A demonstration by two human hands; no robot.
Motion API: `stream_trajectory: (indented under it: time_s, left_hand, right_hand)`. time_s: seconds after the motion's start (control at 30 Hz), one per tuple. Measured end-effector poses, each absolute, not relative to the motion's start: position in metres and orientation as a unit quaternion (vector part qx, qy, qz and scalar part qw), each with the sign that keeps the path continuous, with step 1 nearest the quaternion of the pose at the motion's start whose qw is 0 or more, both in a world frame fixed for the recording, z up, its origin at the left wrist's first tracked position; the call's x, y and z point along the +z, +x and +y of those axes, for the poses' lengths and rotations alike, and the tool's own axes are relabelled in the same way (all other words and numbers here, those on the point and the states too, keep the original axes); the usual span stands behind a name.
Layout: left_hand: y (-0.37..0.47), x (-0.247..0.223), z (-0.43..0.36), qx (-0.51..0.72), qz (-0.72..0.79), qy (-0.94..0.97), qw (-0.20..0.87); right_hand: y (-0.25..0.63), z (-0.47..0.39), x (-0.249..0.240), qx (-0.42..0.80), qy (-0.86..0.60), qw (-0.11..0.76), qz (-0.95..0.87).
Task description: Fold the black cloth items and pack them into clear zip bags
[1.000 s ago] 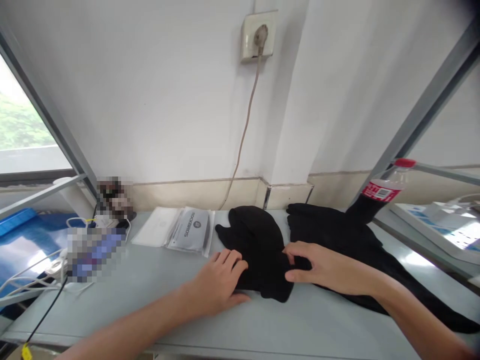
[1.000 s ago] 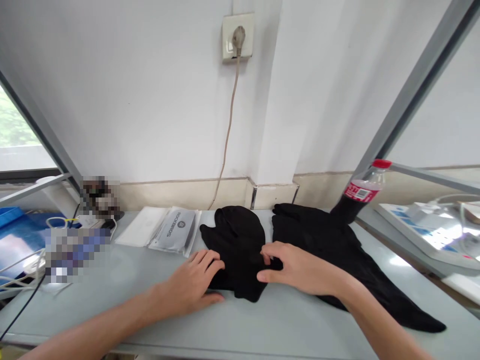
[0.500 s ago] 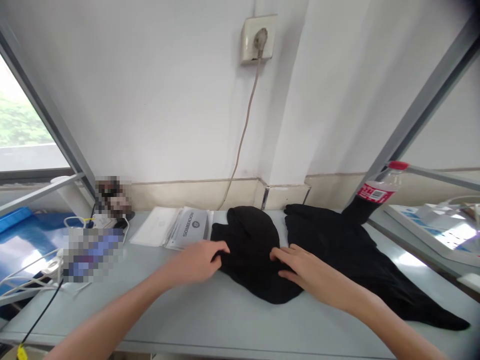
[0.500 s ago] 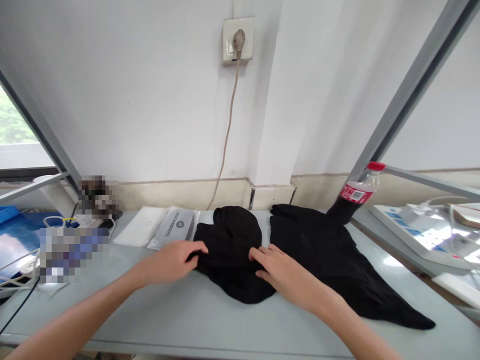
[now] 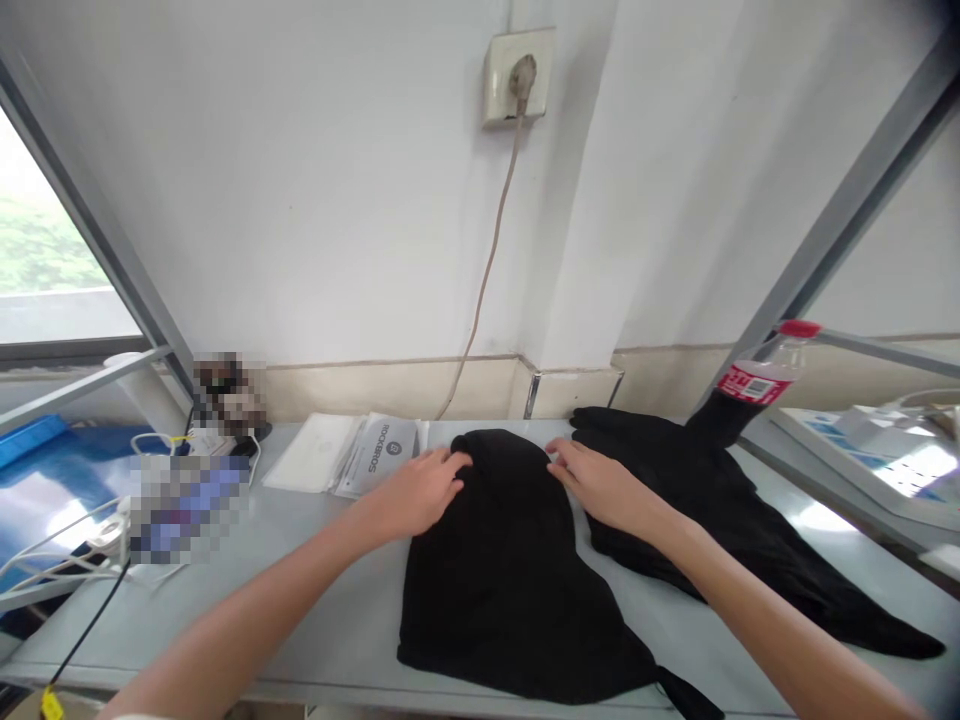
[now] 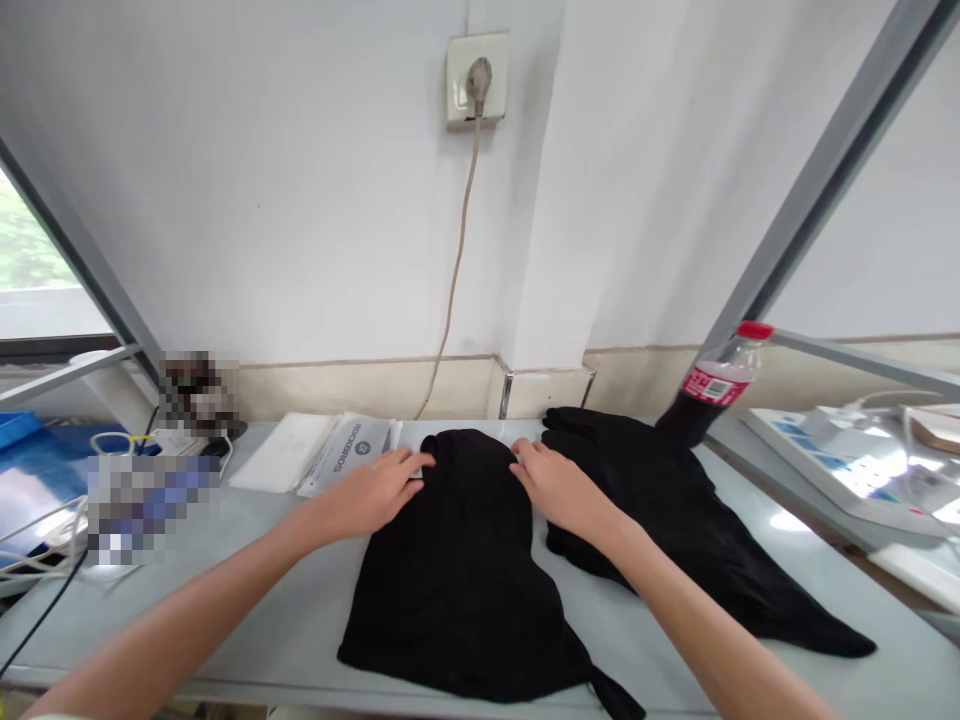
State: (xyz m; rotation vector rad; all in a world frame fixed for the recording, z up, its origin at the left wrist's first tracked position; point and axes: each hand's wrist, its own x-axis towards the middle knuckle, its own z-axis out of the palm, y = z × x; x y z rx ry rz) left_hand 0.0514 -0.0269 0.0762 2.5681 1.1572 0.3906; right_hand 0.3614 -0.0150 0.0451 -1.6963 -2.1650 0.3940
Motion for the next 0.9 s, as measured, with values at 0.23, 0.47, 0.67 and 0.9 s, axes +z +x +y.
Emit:
stream_trajectory:
  time_s: [0.23,0.47,0.67,0.9]
  left_hand:
    - [0.08,0.03,0.065,0.199,0.481,0.819,0.241]
    - [0.077,0.03,0.1,0.265,0.54,0.723,0.34]
    - [0.081,0.047,0.057,0.351,0.562,0.695,0.279]
    - [0.069,0.021,-0.023,0.132,0.331,0.926,0.127]
  right_hand:
    - [0.365,0.055,0.023,0.32,-0.625,0.177,-0.689]
    - [0.372,0.054,0.037,0.531,-0.54,0.33,-0.564]
    - [0.367,0.072,0.021,0.275,-0.574,0.508,-0.581]
    - [0.353,0.036,-0.002,0.215,-0.527,0.2,-0.797]
